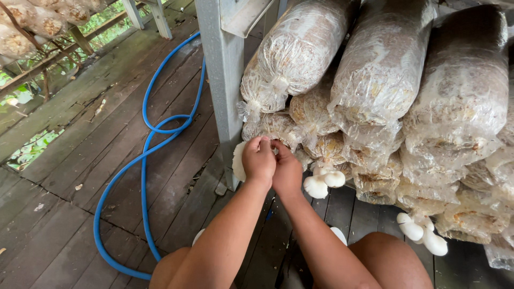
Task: The person is tying the plastic openings of mushroom grow bags on a metal rack by hand while sitting on the floor.
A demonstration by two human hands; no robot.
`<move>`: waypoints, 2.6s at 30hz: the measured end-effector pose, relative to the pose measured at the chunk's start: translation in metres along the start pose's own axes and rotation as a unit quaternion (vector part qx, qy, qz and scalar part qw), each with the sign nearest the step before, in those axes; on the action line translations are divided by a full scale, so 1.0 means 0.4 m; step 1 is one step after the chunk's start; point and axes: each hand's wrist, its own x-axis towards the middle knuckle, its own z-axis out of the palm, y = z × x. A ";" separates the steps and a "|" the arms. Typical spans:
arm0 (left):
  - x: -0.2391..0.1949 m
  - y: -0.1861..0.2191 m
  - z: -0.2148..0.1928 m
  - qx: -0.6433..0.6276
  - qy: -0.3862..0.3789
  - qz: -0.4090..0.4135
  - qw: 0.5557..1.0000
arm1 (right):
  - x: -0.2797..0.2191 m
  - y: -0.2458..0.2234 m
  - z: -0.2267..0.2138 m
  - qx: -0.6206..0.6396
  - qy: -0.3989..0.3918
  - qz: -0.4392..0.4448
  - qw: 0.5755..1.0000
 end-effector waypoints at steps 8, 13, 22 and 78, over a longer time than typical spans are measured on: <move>0.044 -0.002 -0.016 -0.050 -0.085 -0.162 0.982 | -0.010 -0.037 -0.063 -0.339 0.177 -0.402 0.832; 0.095 -0.314 0.177 -0.199 -0.040 -0.038 0.978 | 0.083 -0.072 -0.098 -0.449 0.138 -0.629 0.620; 0.100 -0.220 0.082 -0.134 -0.107 0.146 0.974 | 0.127 -0.106 -0.094 -0.468 0.116 -0.728 0.488; 0.118 0.079 -0.193 0.227 -0.273 0.026 0.934 | -0.159 0.020 0.015 0.002 -0.007 -0.062 0.998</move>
